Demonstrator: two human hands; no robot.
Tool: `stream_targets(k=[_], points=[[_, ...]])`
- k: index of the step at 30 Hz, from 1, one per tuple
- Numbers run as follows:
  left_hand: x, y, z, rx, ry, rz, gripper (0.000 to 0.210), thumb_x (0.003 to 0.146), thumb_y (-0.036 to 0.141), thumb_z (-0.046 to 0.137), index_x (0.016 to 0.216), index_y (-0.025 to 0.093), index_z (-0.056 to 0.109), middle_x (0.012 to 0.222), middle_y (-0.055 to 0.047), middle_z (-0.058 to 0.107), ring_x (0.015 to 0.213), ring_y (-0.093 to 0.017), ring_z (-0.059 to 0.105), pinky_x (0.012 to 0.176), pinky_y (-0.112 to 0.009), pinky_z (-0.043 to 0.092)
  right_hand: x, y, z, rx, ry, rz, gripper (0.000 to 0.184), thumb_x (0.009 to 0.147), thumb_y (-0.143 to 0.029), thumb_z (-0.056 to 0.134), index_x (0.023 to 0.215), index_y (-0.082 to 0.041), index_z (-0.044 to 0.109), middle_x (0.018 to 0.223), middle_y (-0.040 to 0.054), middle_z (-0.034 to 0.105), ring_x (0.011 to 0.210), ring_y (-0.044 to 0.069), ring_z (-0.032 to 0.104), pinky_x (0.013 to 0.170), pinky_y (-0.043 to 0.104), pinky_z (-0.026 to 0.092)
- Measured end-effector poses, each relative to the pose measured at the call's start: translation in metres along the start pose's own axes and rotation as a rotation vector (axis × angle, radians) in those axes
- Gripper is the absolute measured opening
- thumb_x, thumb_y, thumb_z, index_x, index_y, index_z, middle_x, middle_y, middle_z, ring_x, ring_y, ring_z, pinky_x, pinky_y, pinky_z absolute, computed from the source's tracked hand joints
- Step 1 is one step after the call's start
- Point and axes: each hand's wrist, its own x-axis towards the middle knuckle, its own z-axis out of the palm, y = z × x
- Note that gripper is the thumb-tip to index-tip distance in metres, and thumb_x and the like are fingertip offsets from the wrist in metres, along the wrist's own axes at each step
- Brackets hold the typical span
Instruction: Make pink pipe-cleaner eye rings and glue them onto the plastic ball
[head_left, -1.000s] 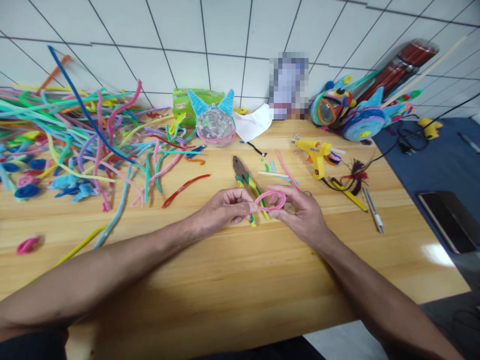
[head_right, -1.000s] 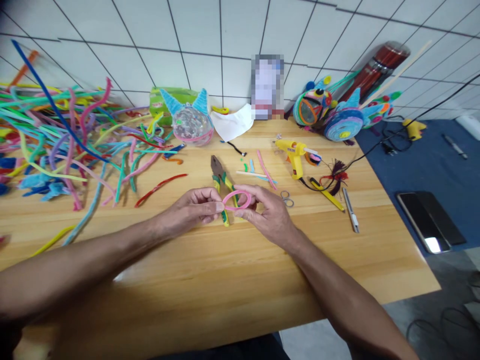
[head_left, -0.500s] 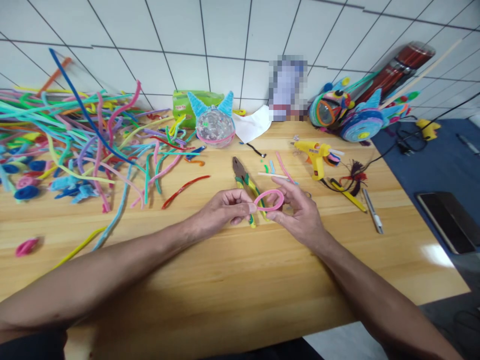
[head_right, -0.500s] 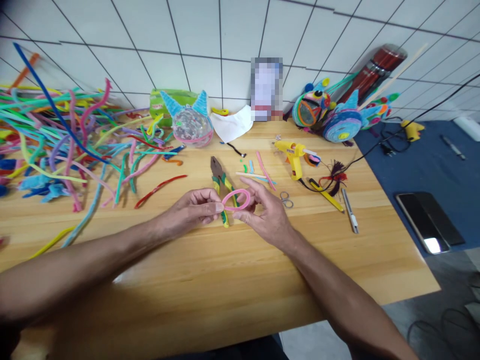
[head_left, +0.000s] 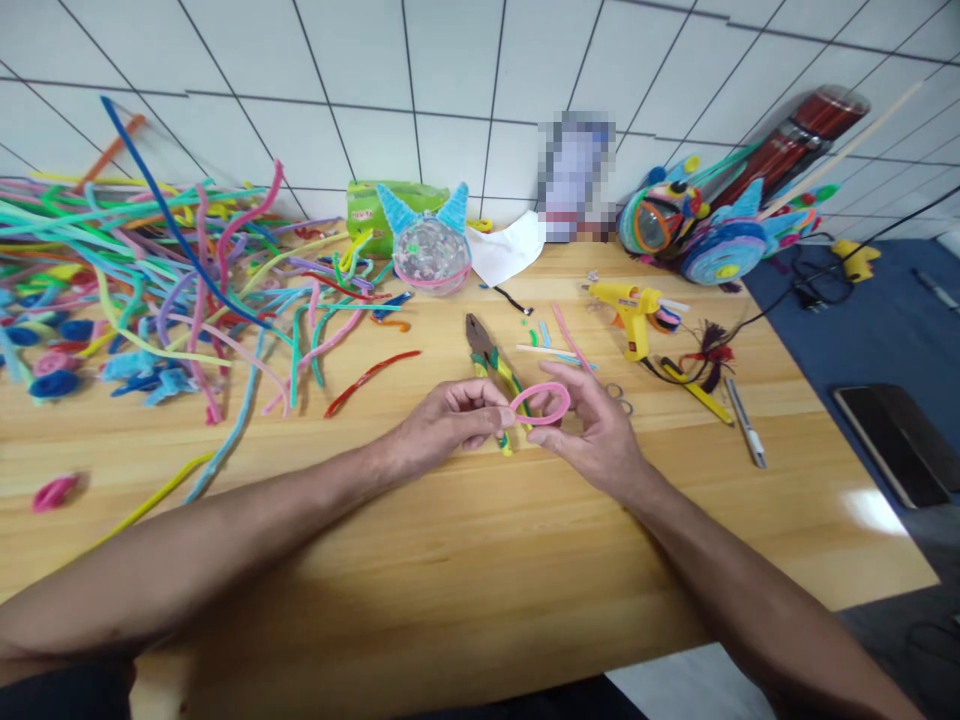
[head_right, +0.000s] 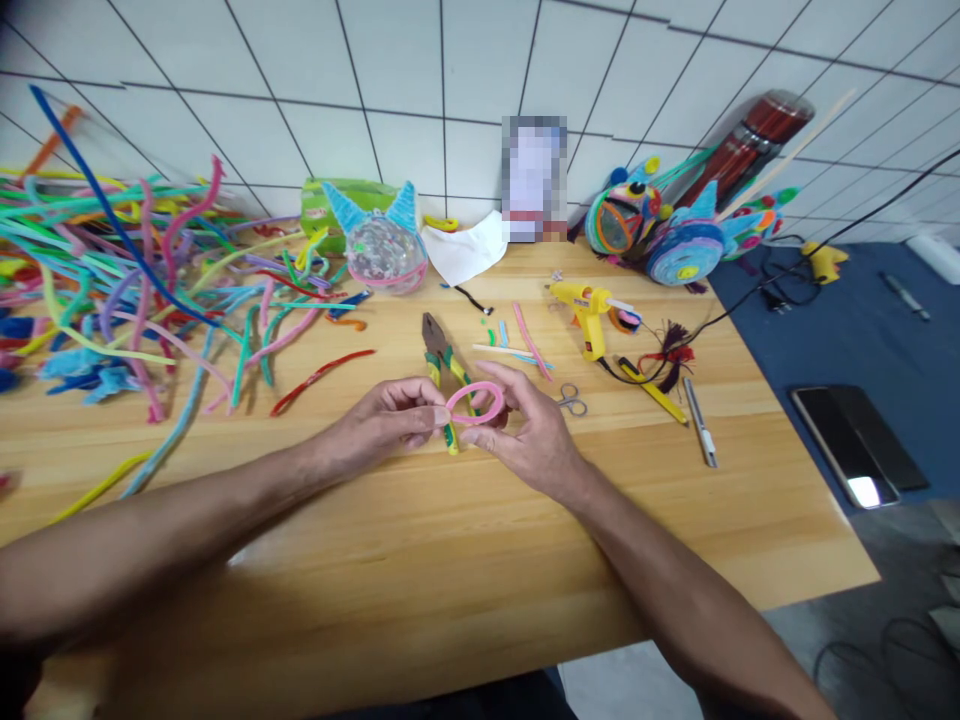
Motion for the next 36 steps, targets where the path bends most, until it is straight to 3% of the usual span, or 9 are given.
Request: stream_targets(k=[9, 14, 19, 28, 36], points=[[-0.003, 0.005, 0.002, 0.081, -0.026, 0.011, 0.042, 0.086, 0.053, 0.089, 0.085, 0.016, 0.071, 0.067, 0.005, 0.061, 0.054, -0.006, 0.041, 0.054, -0.023, 0.031, -0.001, -0.004, 0.002, 0.036, -0.008, 0.006, 0.084, 0.088, -0.059, 0.092, 0.159, -0.029, 0.058, 0.127, 0.011, 0.079, 0.104, 0.026, 0.078, 0.095, 0.045, 0.068], [-0.003, 0.006, 0.004, 0.197, 0.028, 0.096, 0.049, 0.087, 0.063, 0.087, 0.083, 0.017, 0.071, 0.064, 0.006, 0.057, 0.061, -0.009, 0.047, 0.061, -0.024, 0.038, -0.001, -0.008, -0.002, 0.043, -0.015, 0.048, 0.065, 0.099, -0.067, 0.077, 0.15, -0.029, 0.065, 0.109, 0.0059, 0.08, 0.087, 0.022, 0.074, 0.079, 0.038, 0.064], [-0.003, 0.008, 0.004, 0.217, 0.013, 0.101, 0.049, 0.09, 0.063, 0.085, 0.082, 0.017, 0.072, 0.064, 0.005, 0.059, 0.064, -0.01, 0.052, 0.066, -0.025, 0.043, 0.001, -0.013, -0.002, 0.024, 0.004, 0.054, 0.05, 0.104, -0.065, 0.071, 0.137, -0.029, 0.074, 0.086, 0.0, 0.073, 0.073, 0.019, 0.067, 0.066, 0.033, 0.057], [-0.002, -0.001, 0.003, 0.169, -0.009, 0.094, 0.036, 0.087, 0.048, 0.09, 0.092, 0.015, 0.077, 0.08, 0.0, 0.074, 0.07, -0.01, 0.06, 0.069, -0.024, 0.046, -0.001, -0.012, 0.002, 0.058, 0.033, 0.091, 0.043, 0.1, -0.048, 0.078, 0.138, -0.027, 0.074, 0.084, -0.0016, 0.073, 0.067, 0.016, 0.062, 0.06, 0.03, 0.05], [-0.003, -0.005, 0.005, 0.164, -0.026, 0.071, 0.035, 0.086, 0.044, 0.09, 0.097, 0.014, 0.075, 0.081, 0.001, 0.07, 0.069, -0.009, 0.056, 0.065, -0.022, 0.045, 0.0, -0.015, 0.002, 0.071, 0.067, 0.099, 0.039, 0.098, -0.044, 0.078, 0.133, -0.027, 0.074, 0.084, -0.0016, 0.075, 0.067, 0.016, 0.064, 0.06, 0.029, 0.05]])
